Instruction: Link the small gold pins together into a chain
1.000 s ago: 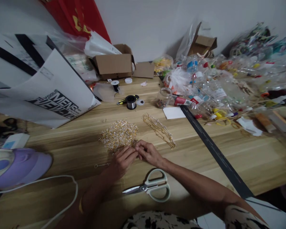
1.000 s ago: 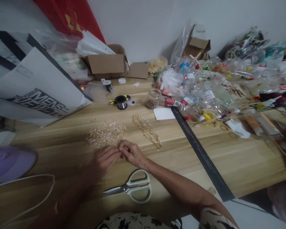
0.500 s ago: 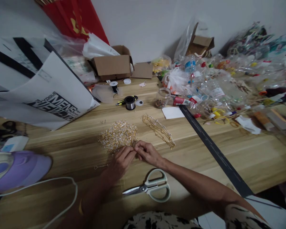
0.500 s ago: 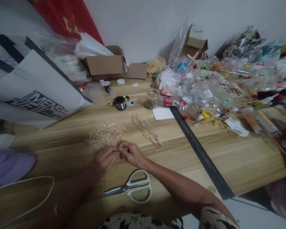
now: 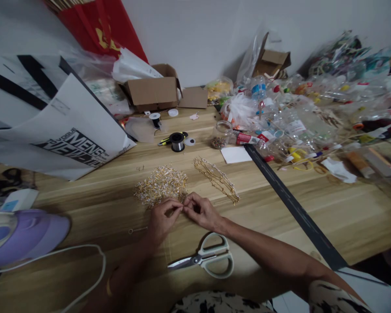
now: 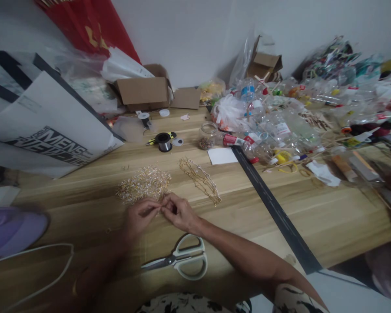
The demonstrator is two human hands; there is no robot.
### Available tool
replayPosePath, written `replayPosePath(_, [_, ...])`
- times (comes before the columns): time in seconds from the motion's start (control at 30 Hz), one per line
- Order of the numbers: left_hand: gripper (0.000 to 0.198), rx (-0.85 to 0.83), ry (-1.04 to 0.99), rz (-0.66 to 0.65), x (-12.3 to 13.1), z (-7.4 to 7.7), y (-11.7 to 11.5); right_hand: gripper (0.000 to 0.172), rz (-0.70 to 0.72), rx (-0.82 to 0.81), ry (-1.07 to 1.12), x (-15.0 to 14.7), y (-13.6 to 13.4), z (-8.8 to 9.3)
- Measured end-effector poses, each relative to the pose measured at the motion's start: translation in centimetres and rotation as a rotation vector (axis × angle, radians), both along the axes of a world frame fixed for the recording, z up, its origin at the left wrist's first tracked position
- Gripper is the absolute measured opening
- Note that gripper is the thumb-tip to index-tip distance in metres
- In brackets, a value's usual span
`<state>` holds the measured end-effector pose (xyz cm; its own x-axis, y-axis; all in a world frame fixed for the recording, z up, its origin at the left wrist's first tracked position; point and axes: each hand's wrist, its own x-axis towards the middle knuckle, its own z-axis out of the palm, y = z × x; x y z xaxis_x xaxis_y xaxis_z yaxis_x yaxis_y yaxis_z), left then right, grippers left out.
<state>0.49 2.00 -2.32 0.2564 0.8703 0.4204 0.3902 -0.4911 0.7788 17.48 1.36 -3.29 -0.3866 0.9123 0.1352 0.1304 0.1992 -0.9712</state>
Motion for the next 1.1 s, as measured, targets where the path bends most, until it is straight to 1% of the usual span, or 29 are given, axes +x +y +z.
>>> replayPosePath(0.1, [0.007, -0.163, -0.057, 0.013, -0.1, -0.1, 0.0, 0.011, -0.008, 0.008, -0.014, 0.0, 0.0, 0.0])
replayPosePath(0.2, [0.004, -0.318, -0.109, 0.053, -0.2, 0.1, -0.1, 0.011, -0.011, 0.013, -0.024, -0.1, 0.1, 0.0])
replayPosePath(0.37, [0.007, -0.444, -0.156, 0.079, -0.2, 0.5, 0.0, 0.01, -0.005, 0.02, -0.047, 0.0, 0.2, -0.1])
replayPosePath(0.5, [0.007, -0.49, -0.169, 0.073, -0.2, 0.9, 0.1, 0.01, -0.006, 0.029, -0.061, 0.0, 0.2, -0.2])
replayPosePath(0.6, [0.008, -0.519, -0.169, 0.04, -0.3, 1.1, 0.1, 0.01, -0.004, 0.03, -0.063, 0.0, 0.2, -0.2])
replayPosePath(0.9, [0.01, -0.524, -0.21, 0.003, -0.4, 0.7, 0.3, 0.009, -0.007, 0.036, -0.08, 0.1, 0.1, 0.2])
replayPosePath(1.1, [0.013, -0.571, -0.216, -0.041, -0.5, 0.9, 0.4, 0.011, -0.003, 0.023, -0.081, 0.0, 0.1, -0.1])
